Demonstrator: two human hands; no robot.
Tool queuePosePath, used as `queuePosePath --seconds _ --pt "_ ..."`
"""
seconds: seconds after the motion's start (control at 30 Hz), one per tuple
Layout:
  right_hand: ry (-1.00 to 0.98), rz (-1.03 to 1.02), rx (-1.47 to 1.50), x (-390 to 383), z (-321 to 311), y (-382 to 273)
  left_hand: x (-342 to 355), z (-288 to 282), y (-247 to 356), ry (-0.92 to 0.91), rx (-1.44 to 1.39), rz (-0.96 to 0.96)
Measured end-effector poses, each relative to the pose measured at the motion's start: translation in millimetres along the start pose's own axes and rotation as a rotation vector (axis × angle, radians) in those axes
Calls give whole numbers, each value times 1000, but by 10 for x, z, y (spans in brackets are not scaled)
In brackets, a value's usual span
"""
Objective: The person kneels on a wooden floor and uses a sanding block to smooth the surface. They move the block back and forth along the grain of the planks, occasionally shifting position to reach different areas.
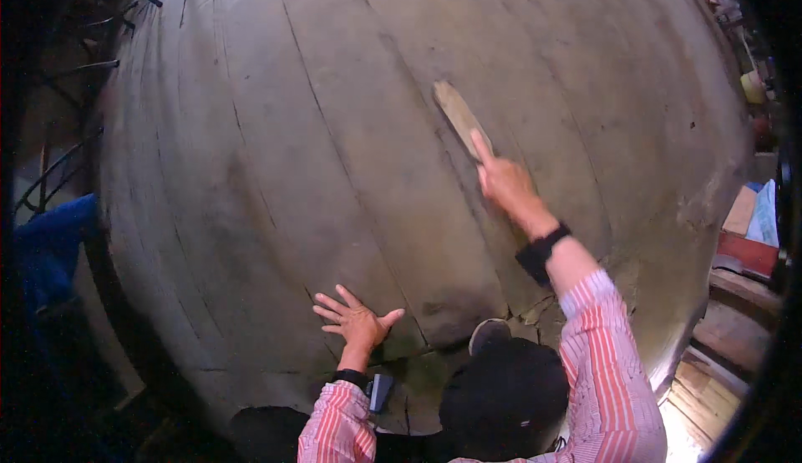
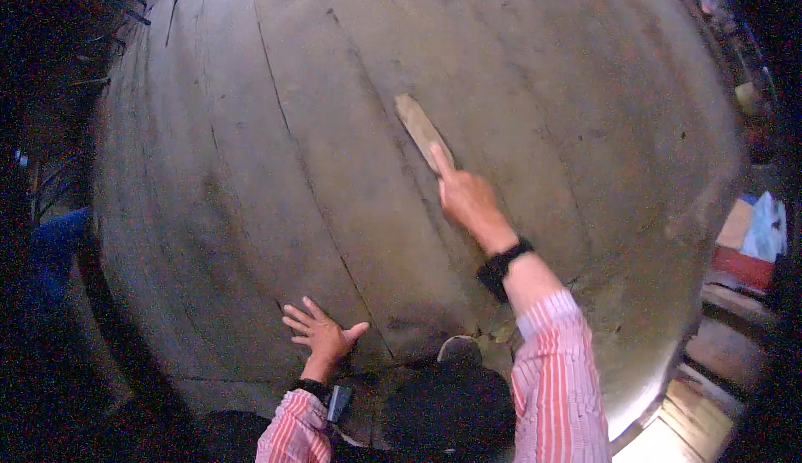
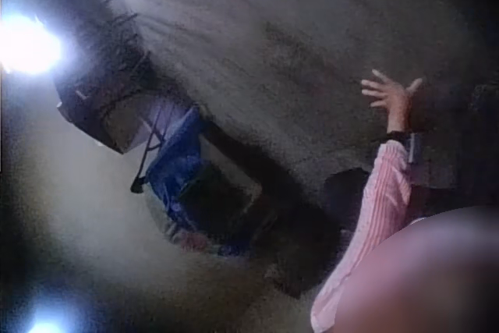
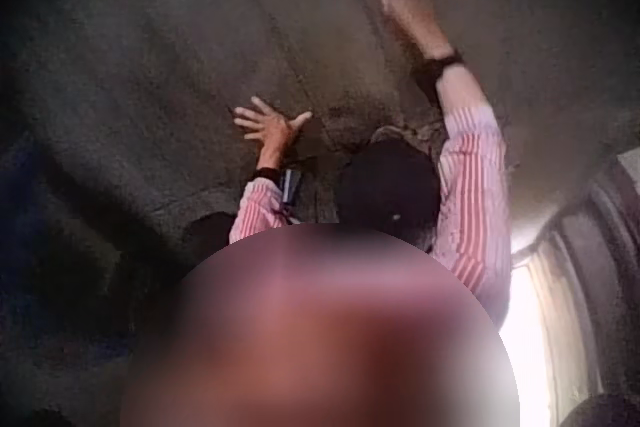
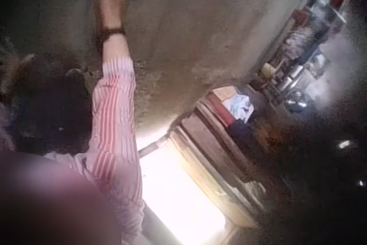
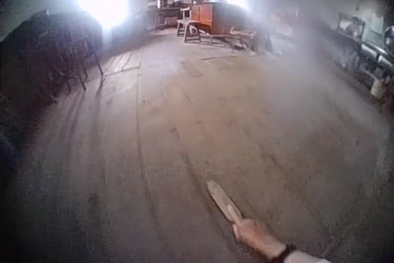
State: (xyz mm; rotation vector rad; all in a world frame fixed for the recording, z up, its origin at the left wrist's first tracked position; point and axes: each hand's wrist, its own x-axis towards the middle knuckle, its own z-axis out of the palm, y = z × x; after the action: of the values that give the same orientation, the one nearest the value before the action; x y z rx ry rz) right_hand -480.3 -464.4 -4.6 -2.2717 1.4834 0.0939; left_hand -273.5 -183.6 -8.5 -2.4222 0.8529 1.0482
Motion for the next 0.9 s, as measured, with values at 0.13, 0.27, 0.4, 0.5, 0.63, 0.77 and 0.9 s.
queuePosePath --seconds 0.13,0.27,0.4,0.5,0.63,0.77,0.9 --pt "-2 77 -5 -711 59 76 26 37 -28 -5 23 2" --pt "20 83 4 -452 -21 -79 44 67 -33 -2 31 -8" --pt "76 36 5 544 -42 -211 53 49 -24 -13 44 -21" --pt "22 32 -36 782 -55 -230 59 43 -13 -29 40 -11" --pt "43 -17 57 799 -134 -231 48 48 -22 -13 18 -10" --pt "103 -3 112 634 -146 -143 19 36 -2 7 31 -13" --pt "-17 96 96 -247 26 114 6 -7 37 -3 39 -38"
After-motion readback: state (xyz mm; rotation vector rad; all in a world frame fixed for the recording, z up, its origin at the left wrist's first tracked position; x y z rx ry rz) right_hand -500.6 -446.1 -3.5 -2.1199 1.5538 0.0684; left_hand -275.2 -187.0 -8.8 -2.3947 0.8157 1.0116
